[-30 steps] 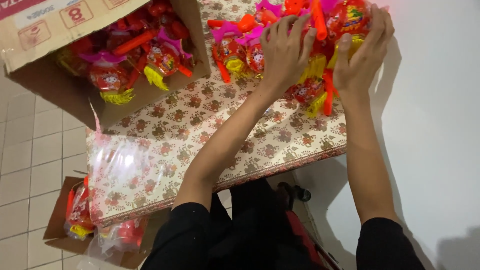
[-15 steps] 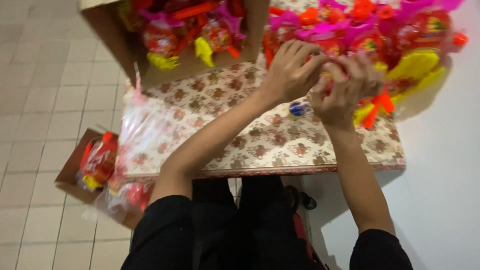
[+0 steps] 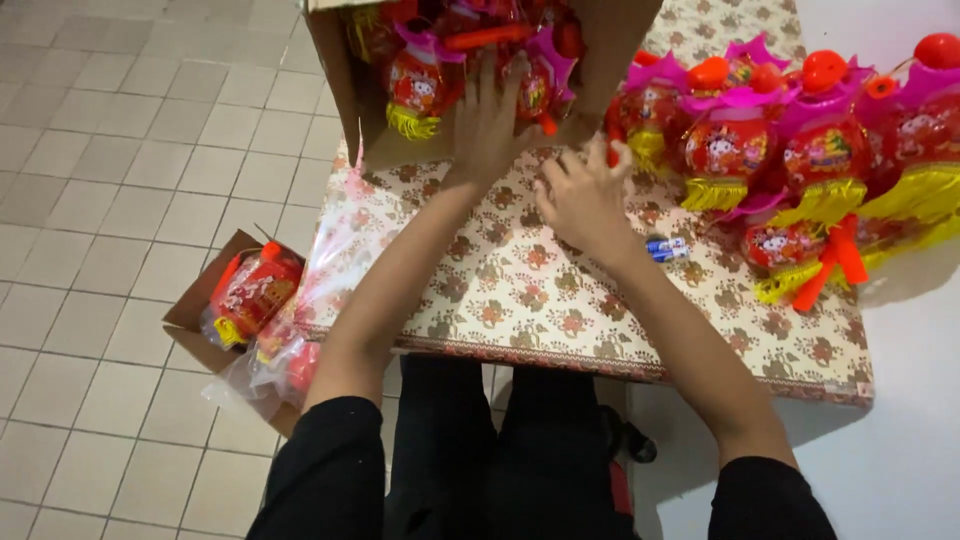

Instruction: Assembling decorative lanterns by attaching plastic handles and organizing them on a table for packing.

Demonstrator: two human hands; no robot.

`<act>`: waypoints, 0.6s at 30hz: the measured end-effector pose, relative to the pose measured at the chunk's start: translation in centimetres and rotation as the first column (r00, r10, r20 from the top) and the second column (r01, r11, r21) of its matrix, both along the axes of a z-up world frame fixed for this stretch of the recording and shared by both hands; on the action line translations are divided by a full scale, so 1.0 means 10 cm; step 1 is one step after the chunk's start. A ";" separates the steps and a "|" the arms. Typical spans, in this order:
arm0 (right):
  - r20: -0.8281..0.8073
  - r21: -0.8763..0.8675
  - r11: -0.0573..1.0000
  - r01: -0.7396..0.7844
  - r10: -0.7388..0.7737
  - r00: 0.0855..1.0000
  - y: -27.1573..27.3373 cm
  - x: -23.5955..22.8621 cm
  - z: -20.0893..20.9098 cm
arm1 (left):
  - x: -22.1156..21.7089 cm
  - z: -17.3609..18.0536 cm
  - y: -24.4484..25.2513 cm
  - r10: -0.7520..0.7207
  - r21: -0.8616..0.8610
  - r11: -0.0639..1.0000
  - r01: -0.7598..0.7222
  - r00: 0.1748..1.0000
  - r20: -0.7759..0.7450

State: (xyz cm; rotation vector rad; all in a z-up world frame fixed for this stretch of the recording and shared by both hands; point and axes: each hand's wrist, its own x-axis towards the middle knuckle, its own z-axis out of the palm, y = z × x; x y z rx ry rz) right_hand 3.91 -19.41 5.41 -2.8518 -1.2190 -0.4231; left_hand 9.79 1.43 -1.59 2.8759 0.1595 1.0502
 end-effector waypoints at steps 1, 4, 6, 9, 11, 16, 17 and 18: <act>0.005 0.002 1.000 0.000 0.000 1.000 0.00 0.03 -0.03 | 0.01 0.06 -0.01 0.000 0.002 1.000 0.000 1.000 0.005; -0.037 0.014 1.000 0.017 -0.017 0.999 -0.05 0.11 -0.16 | 0.02 0.16 -0.04 -0.047 -0.047 0.998 0.046 0.999 -0.013; -0.051 0.069 0.996 0.053 -0.049 0.997 -0.11 0.22 -0.28 | 0.07 0.15 -0.04 -0.052 -0.087 0.995 0.054 0.998 0.033; -0.089 0.185 0.979 0.081 -0.065 0.994 -0.20 0.24 -0.26 | -0.11 0.32 -0.09 -0.053 -0.197 0.980 0.039 0.996 -0.068; -0.090 0.221 0.973 0.069 -0.050 0.995 -0.22 0.32 -0.35 | -0.37 0.57 -0.13 -0.092 -0.356 0.933 0.057 0.992 -0.081; -0.093 0.290 0.955 0.065 -0.039 0.995 -0.20 0.35 -0.40 | -0.66 0.55 -0.02 -0.256 -0.558 0.752 0.351 0.936 0.244; -0.180 0.251 0.958 0.137 -0.093 0.979 -0.18 0.32 -0.37 | -0.77 0.59 -0.01 -0.288 -0.600 0.706 0.376 0.927 0.242; -0.264 0.205 0.956 0.208 -0.151 0.953 -0.17 0.29 -0.34 | -0.88 0.62 0.00 -0.323 -0.641 0.655 0.401 0.915 0.242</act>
